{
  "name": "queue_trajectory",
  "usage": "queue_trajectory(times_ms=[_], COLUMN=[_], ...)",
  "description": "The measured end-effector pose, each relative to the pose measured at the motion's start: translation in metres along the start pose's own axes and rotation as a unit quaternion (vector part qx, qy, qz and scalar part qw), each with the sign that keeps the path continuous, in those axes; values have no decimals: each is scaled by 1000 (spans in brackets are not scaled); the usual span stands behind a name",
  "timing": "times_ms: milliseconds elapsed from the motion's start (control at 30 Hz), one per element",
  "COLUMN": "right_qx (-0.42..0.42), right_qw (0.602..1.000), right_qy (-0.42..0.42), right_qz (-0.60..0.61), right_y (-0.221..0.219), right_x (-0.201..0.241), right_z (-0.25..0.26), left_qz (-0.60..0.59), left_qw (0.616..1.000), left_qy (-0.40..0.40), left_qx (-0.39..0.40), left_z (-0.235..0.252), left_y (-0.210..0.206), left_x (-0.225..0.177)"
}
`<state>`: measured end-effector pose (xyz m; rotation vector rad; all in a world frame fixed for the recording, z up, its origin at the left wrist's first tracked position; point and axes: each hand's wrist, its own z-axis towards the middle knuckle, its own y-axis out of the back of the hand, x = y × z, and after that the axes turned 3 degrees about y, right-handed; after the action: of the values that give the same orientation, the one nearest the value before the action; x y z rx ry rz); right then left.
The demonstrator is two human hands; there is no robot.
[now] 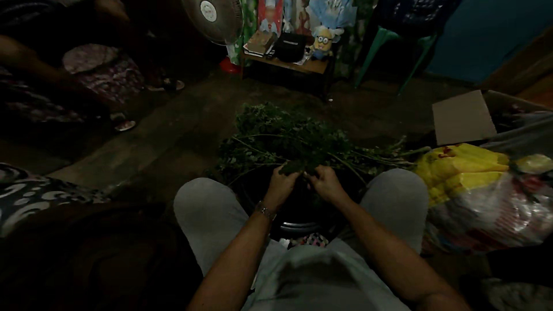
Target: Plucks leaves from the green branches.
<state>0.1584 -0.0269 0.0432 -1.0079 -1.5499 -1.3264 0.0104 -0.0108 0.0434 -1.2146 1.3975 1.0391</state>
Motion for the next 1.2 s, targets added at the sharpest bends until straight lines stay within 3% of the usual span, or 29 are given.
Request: queue_trajectory(times_ms=[433,567,633,700,767,867,1100,1200], right_qx=[6,-17,-56,-70,-46,-17,-138,-139], right_qw=[999,999,991,981,985,993,979,976], right_qy=[19,-16,-24,-19,6,25,-45,-26], right_qz=[-36,34,116,182,166,117,144,164], right_y=[4,15,15,14,14,13,8,11], right_x=[1,13,12,8,4,7,15,9], right_z=[-1,-4,-3,0,-1,-4,-4,-1], left_qz=[18,146,114,17,-35,-2,-45,-123], left_qw=[998,989,992,998,998,1000,998,991], left_qy=[-52,1,10,-29,-38,-11,-38,-35], left_qx=[23,-25,-54,-48,-23,-8,9,24], left_z=[9,0,2,7,9,2,6,5], left_y=[4,7,6,6,6,3,-4,-6], left_x=[13,-2,-1,7,11,6,16,16])
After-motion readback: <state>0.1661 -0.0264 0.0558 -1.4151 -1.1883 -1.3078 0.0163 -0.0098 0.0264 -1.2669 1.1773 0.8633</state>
